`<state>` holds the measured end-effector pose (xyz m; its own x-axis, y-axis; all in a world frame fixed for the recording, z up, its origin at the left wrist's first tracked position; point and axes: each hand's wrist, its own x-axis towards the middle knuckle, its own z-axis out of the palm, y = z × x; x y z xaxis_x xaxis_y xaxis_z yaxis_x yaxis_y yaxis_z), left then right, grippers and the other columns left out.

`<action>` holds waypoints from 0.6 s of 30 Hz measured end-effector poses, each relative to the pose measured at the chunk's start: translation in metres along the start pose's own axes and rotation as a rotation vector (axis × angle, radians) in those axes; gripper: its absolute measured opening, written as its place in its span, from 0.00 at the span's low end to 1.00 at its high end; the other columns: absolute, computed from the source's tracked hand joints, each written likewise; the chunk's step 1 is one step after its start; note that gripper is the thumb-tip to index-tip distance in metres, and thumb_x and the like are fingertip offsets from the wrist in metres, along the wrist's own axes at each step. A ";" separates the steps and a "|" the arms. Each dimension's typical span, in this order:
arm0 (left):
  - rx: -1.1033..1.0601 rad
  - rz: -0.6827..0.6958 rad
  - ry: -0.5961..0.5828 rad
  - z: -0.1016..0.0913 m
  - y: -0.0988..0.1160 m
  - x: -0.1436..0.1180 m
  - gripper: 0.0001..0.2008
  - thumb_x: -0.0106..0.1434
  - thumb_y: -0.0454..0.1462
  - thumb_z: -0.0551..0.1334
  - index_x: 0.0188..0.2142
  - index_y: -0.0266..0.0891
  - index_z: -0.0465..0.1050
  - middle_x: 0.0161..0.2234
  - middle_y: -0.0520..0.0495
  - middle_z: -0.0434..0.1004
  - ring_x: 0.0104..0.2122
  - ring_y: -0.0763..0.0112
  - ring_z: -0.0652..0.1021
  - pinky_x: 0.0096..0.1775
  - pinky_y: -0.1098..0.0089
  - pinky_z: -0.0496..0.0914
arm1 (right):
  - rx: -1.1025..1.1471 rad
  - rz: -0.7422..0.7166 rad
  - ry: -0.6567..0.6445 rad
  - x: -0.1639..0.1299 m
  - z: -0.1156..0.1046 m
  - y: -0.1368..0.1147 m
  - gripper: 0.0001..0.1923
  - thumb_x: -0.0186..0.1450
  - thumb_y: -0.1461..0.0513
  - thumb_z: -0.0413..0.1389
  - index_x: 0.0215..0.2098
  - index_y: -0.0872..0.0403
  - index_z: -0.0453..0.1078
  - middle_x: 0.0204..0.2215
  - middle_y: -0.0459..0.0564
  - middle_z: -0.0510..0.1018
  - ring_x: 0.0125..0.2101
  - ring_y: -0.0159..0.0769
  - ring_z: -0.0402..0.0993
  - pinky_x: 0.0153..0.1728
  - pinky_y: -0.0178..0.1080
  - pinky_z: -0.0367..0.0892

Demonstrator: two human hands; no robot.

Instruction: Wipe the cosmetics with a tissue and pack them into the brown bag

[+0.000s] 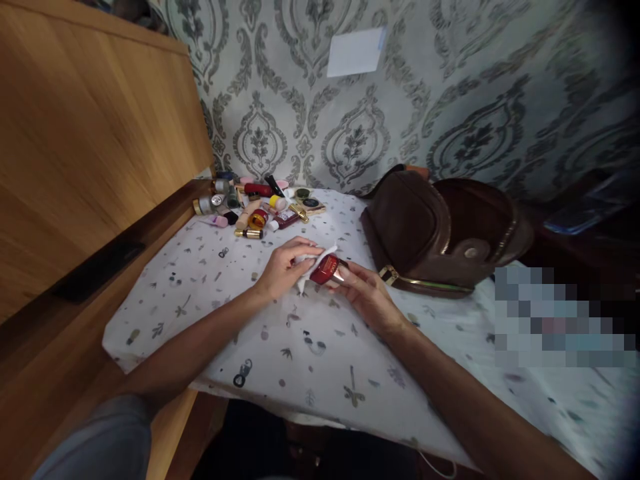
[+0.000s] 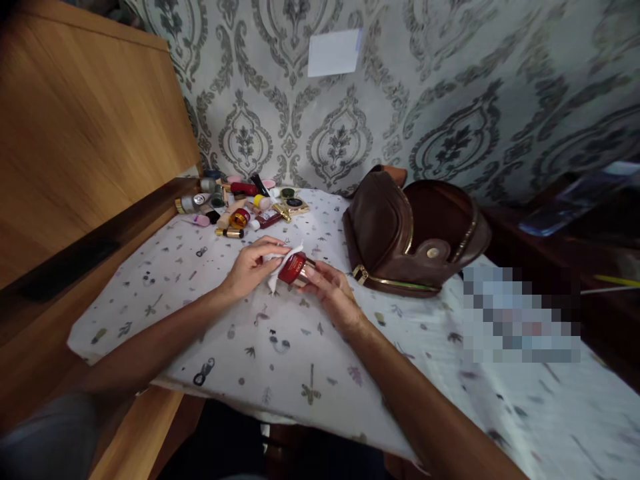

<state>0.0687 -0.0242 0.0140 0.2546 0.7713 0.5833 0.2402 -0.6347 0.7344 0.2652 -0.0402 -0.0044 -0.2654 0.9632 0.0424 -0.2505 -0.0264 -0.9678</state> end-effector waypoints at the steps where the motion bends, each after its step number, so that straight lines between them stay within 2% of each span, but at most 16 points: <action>1: 0.004 0.024 -0.004 -0.001 0.001 0.000 0.11 0.65 0.36 0.60 0.44 0.40 0.80 0.47 0.42 0.76 0.47 0.63 0.76 0.42 0.66 0.71 | 0.016 0.017 -0.003 0.000 0.000 0.000 0.20 0.56 0.48 0.65 0.36 0.55 0.74 0.40 0.54 0.81 0.37 0.43 0.79 0.35 0.43 0.76; 4: 0.011 0.111 -0.032 -0.002 0.001 -0.001 0.10 0.66 0.37 0.60 0.42 0.41 0.80 0.46 0.42 0.77 0.45 0.64 0.77 0.44 0.65 0.72 | 0.038 0.070 -0.025 0.001 -0.005 0.000 0.20 0.60 0.46 0.59 0.38 0.53 0.74 0.36 0.54 0.82 0.34 0.42 0.80 0.37 0.45 0.77; 8: 0.045 0.144 -0.036 -0.001 0.001 -0.001 0.12 0.69 0.39 0.57 0.43 0.41 0.80 0.47 0.42 0.77 0.46 0.65 0.77 0.46 0.65 0.72 | 0.083 0.125 -0.040 0.003 -0.011 -0.002 0.18 0.64 0.46 0.54 0.41 0.51 0.72 0.39 0.53 0.82 0.34 0.41 0.80 0.39 0.46 0.78; 12: 0.038 0.059 0.005 0.004 0.004 -0.001 0.17 0.71 0.43 0.53 0.49 0.39 0.77 0.48 0.40 0.76 0.49 0.64 0.76 0.51 0.64 0.70 | 0.149 0.145 -0.068 0.002 -0.010 -0.007 0.19 0.65 0.46 0.53 0.42 0.50 0.72 0.39 0.52 0.82 0.33 0.40 0.79 0.40 0.46 0.78; 15: -0.043 -0.069 -0.055 0.006 0.007 -0.002 0.21 0.72 0.47 0.51 0.50 0.37 0.75 0.45 0.40 0.77 0.48 0.62 0.76 0.52 0.63 0.69 | 0.170 0.100 -0.045 0.000 -0.004 -0.008 0.19 0.63 0.47 0.56 0.43 0.50 0.72 0.44 0.52 0.81 0.38 0.40 0.79 0.44 0.46 0.76; 18: -0.167 -0.210 -0.128 0.007 0.008 -0.003 0.23 0.68 0.51 0.56 0.53 0.38 0.72 0.49 0.41 0.77 0.50 0.59 0.75 0.53 0.64 0.67 | 0.136 -0.017 0.014 0.000 0.000 -0.005 0.19 0.58 0.48 0.63 0.42 0.49 0.72 0.47 0.50 0.79 0.44 0.42 0.78 0.48 0.48 0.74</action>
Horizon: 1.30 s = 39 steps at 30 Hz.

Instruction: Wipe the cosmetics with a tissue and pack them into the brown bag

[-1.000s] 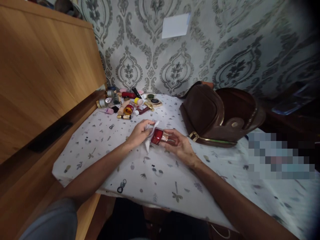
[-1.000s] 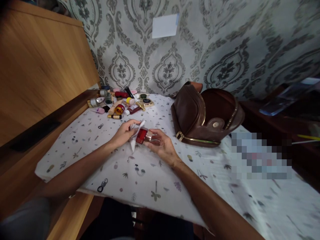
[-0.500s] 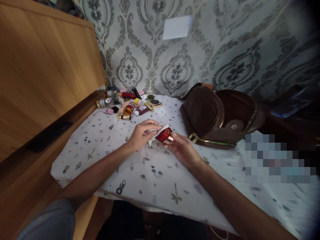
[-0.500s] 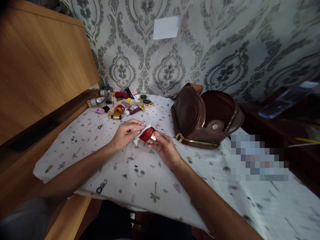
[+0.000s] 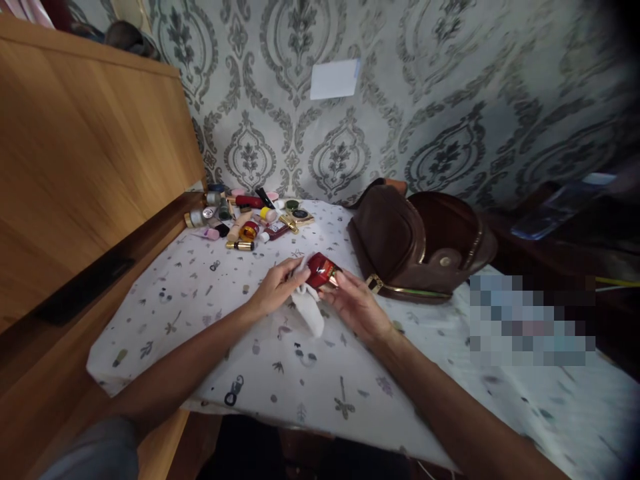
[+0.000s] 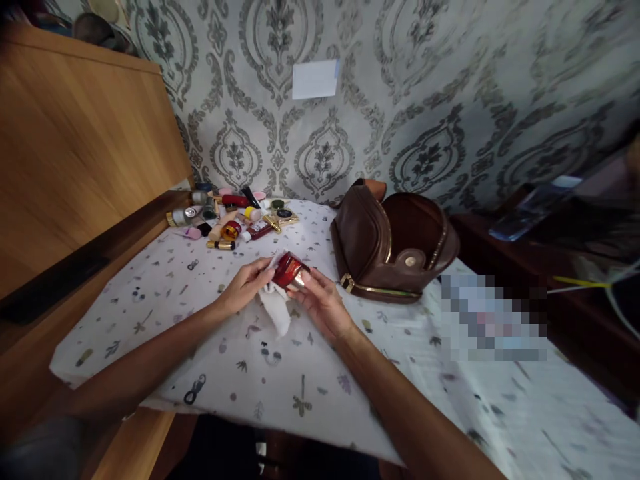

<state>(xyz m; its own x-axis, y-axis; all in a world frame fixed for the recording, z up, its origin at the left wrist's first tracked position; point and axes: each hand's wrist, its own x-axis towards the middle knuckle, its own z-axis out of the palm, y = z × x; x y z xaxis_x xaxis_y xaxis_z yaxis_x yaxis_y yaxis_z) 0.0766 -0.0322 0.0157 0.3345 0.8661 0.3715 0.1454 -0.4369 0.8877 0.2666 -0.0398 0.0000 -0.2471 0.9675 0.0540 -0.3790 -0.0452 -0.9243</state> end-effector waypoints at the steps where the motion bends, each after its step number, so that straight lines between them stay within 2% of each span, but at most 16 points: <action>1: -0.053 -0.034 -0.026 0.000 0.000 0.000 0.25 0.66 0.51 0.59 0.56 0.38 0.71 0.52 0.41 0.75 0.53 0.58 0.74 0.54 0.64 0.66 | -0.041 -0.046 0.014 0.000 0.000 0.001 0.20 0.56 0.48 0.65 0.43 0.48 0.72 0.46 0.49 0.79 0.45 0.43 0.77 0.48 0.48 0.73; 3: -0.159 -0.093 -0.085 0.001 -0.001 -0.001 0.30 0.62 0.52 0.64 0.58 0.38 0.68 0.55 0.41 0.74 0.54 0.56 0.73 0.55 0.64 0.66 | -0.187 -0.127 0.031 0.000 0.000 0.004 0.23 0.55 0.48 0.66 0.45 0.47 0.70 0.45 0.50 0.79 0.45 0.43 0.77 0.48 0.49 0.73; 6: -0.256 -0.187 -0.134 0.002 -0.002 -0.001 0.29 0.60 0.51 0.66 0.54 0.36 0.71 0.50 0.41 0.78 0.49 0.57 0.77 0.48 0.66 0.70 | -0.534 -0.262 0.039 -0.002 -0.002 0.005 0.25 0.59 0.50 0.64 0.51 0.48 0.68 0.46 0.53 0.77 0.44 0.43 0.76 0.46 0.48 0.74; 9: -0.302 -0.272 -0.089 0.006 -0.004 0.000 0.24 0.61 0.51 0.66 0.49 0.35 0.75 0.45 0.42 0.80 0.44 0.60 0.78 0.45 0.68 0.70 | -0.888 -0.510 0.046 -0.005 -0.004 0.003 0.24 0.62 0.54 0.61 0.55 0.50 0.67 0.47 0.55 0.75 0.46 0.44 0.74 0.48 0.49 0.72; 11: -0.408 -0.312 -0.065 0.009 -0.006 0.001 0.23 0.60 0.50 0.66 0.46 0.34 0.76 0.41 0.43 0.80 0.41 0.62 0.78 0.43 0.69 0.69 | -1.029 -0.648 0.063 -0.006 -0.005 0.003 0.23 0.63 0.56 0.60 0.56 0.50 0.67 0.47 0.55 0.74 0.48 0.45 0.73 0.51 0.50 0.70; 14: -0.599 -0.355 -0.024 0.014 -0.009 0.001 0.22 0.57 0.49 0.69 0.41 0.33 0.77 0.34 0.45 0.80 0.33 0.69 0.76 0.37 0.72 0.68 | -1.075 -0.711 0.099 -0.007 -0.006 0.003 0.28 0.63 0.58 0.60 0.61 0.49 0.62 0.49 0.55 0.73 0.49 0.44 0.72 0.51 0.48 0.71; 16: -0.652 -0.379 0.009 0.018 -0.010 0.001 0.21 0.56 0.49 0.70 0.38 0.33 0.78 0.30 0.48 0.78 0.28 0.73 0.74 0.33 0.74 0.67 | -1.054 -0.707 0.103 -0.007 -0.006 0.002 0.32 0.61 0.59 0.62 0.62 0.49 0.60 0.48 0.55 0.73 0.48 0.43 0.73 0.49 0.47 0.72; 18: -0.667 -0.400 0.049 0.022 -0.009 0.001 0.21 0.54 0.50 0.70 0.34 0.33 0.77 0.27 0.50 0.76 0.26 0.75 0.73 0.31 0.76 0.66 | -1.038 -0.704 0.087 -0.008 -0.006 -0.001 0.32 0.59 0.60 0.63 0.61 0.50 0.62 0.47 0.55 0.74 0.47 0.43 0.73 0.48 0.46 0.72; 22: -0.595 -0.464 0.189 0.033 -0.006 0.004 0.25 0.47 0.55 0.72 0.26 0.34 0.73 0.21 0.54 0.71 0.22 0.77 0.69 0.26 0.77 0.63 | -1.040 -0.698 0.072 -0.011 -0.004 -0.015 0.26 0.58 0.64 0.64 0.54 0.52 0.68 0.41 0.53 0.78 0.42 0.42 0.74 0.44 0.45 0.72; 25: -0.467 -0.485 0.291 0.042 0.000 0.017 0.29 0.45 0.59 0.70 0.27 0.35 0.72 0.23 0.53 0.72 0.23 0.75 0.70 0.26 0.75 0.64 | -1.011 -0.723 0.104 -0.018 -0.008 -0.037 0.25 0.56 0.64 0.64 0.52 0.53 0.70 0.40 0.53 0.78 0.41 0.41 0.74 0.43 0.44 0.72; 27: -0.345 -0.426 0.313 0.046 0.009 0.034 0.29 0.48 0.61 0.67 0.29 0.36 0.72 0.25 0.51 0.74 0.26 0.72 0.73 0.28 0.74 0.66 | -0.943 -0.724 0.163 -0.025 -0.016 -0.059 0.24 0.57 0.62 0.64 0.51 0.53 0.70 0.40 0.53 0.78 0.41 0.40 0.74 0.43 0.43 0.72; 29: -0.173 -0.280 0.235 0.050 0.025 0.058 0.26 0.55 0.59 0.63 0.31 0.36 0.73 0.27 0.50 0.75 0.28 0.71 0.74 0.30 0.74 0.67 | -0.834 -0.685 0.260 -0.030 -0.028 -0.085 0.22 0.58 0.59 0.64 0.50 0.53 0.71 0.40 0.52 0.78 0.39 0.38 0.75 0.42 0.42 0.72; 32: 0.123 0.001 -0.066 0.062 0.056 0.101 0.17 0.67 0.49 0.56 0.39 0.38 0.73 0.29 0.50 0.76 0.28 0.71 0.75 0.32 0.74 0.68 | -0.663 -0.590 0.418 -0.028 -0.050 -0.129 0.24 0.57 0.54 0.64 0.50 0.53 0.71 0.41 0.51 0.79 0.40 0.38 0.76 0.44 0.42 0.72; 34: 0.349 0.186 -0.175 0.075 0.072 0.129 0.16 0.70 0.43 0.52 0.48 0.39 0.72 0.34 0.48 0.79 0.31 0.69 0.78 0.36 0.72 0.70 | -0.603 -0.598 0.498 -0.018 -0.066 -0.158 0.26 0.56 0.51 0.64 0.49 0.54 0.72 0.41 0.52 0.80 0.40 0.38 0.76 0.44 0.42 0.71; 37: 0.635 0.340 -0.258 0.096 0.078 0.156 0.19 0.70 0.37 0.50 0.57 0.42 0.69 0.42 0.45 0.81 0.40 0.63 0.80 0.44 0.67 0.71 | -0.719 -0.657 0.575 0.010 -0.089 -0.192 0.25 0.55 0.50 0.63 0.45 0.56 0.73 0.36 0.49 0.79 0.35 0.36 0.74 0.40 0.39 0.69; 39: 0.675 0.359 -0.289 0.105 0.073 0.163 0.21 0.70 0.35 0.49 0.60 0.42 0.67 0.49 0.44 0.79 0.44 0.62 0.80 0.47 0.65 0.71 | -0.876 -0.630 0.563 0.032 -0.101 -0.205 0.20 0.57 0.50 0.61 0.39 0.57 0.75 0.28 0.46 0.77 0.29 0.32 0.70 0.35 0.35 0.66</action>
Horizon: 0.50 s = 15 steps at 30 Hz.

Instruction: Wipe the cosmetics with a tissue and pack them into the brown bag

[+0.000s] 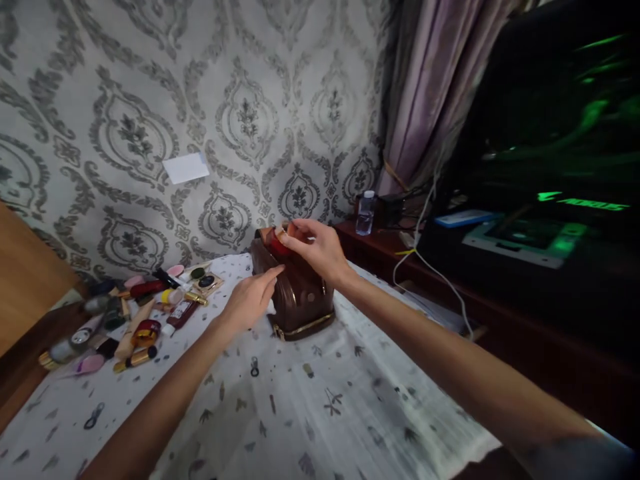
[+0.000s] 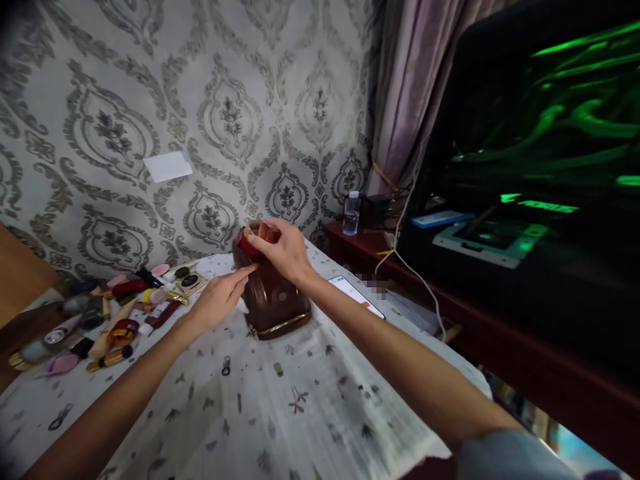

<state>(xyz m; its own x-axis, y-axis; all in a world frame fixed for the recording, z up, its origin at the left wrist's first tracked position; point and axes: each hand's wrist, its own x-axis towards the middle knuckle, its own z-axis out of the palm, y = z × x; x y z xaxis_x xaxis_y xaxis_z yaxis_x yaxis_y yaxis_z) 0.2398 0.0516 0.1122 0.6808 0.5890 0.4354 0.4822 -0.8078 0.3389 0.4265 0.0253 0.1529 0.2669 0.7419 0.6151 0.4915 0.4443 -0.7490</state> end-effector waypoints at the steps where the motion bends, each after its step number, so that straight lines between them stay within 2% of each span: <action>1: -0.014 0.003 0.002 0.004 -0.001 0.001 0.21 0.70 0.35 0.48 0.60 0.42 0.66 0.51 0.44 0.78 0.45 0.63 0.80 0.48 0.65 0.72 | -0.084 0.005 -0.029 0.010 0.003 0.005 0.18 0.57 0.51 0.60 0.37 0.58 0.75 0.25 0.45 0.75 0.27 0.31 0.69 0.33 0.34 0.64; 4: -0.070 0.007 0.059 0.013 -0.006 -0.005 0.21 0.71 0.35 0.48 0.60 0.39 0.66 0.53 0.43 0.77 0.47 0.64 0.79 0.50 0.65 0.72 | -0.338 0.079 -0.106 0.030 0.018 0.022 0.17 0.58 0.52 0.60 0.36 0.58 0.75 0.25 0.45 0.75 0.28 0.31 0.69 0.31 0.33 0.61; 7: -0.108 0.023 0.107 0.017 -0.010 -0.011 0.20 0.72 0.36 0.48 0.59 0.37 0.67 0.54 0.43 0.76 0.51 0.65 0.77 0.54 0.65 0.70 | -0.529 0.253 -0.261 0.039 0.037 0.036 0.17 0.60 0.53 0.59 0.40 0.59 0.76 0.33 0.51 0.80 0.35 0.37 0.75 0.34 0.33 0.63; 9: -0.127 0.036 0.128 0.020 -0.011 -0.012 0.20 0.72 0.36 0.48 0.59 0.37 0.68 0.55 0.42 0.75 0.53 0.65 0.76 0.55 0.64 0.69 | -0.592 0.368 -0.345 0.043 0.050 0.046 0.17 0.61 0.57 0.59 0.43 0.60 0.76 0.38 0.57 0.81 0.40 0.41 0.77 0.37 0.33 0.66; 12: -0.144 0.039 0.168 0.025 -0.012 -0.011 0.20 0.71 0.35 0.48 0.58 0.37 0.68 0.54 0.42 0.76 0.51 0.65 0.77 0.54 0.64 0.70 | -0.625 0.459 -0.404 0.047 0.069 0.063 0.14 0.62 0.63 0.59 0.44 0.62 0.76 0.43 0.62 0.80 0.46 0.45 0.77 0.40 0.35 0.68; 15: -0.151 0.027 0.185 0.028 -0.012 -0.012 0.20 0.71 0.35 0.48 0.58 0.38 0.68 0.52 0.42 0.77 0.49 0.66 0.78 0.52 0.65 0.72 | -0.639 0.531 -0.455 0.049 0.083 0.081 0.12 0.63 0.64 0.60 0.44 0.61 0.75 0.44 0.60 0.79 0.47 0.43 0.77 0.43 0.39 0.71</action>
<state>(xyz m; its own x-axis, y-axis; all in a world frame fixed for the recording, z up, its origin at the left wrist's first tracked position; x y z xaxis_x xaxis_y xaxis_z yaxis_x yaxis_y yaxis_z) 0.2410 0.0532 0.0797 0.5728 0.5723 0.5869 0.3678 -0.8193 0.4399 0.4107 0.1391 0.1014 0.3031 0.9527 -0.0232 0.7958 -0.2665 -0.5438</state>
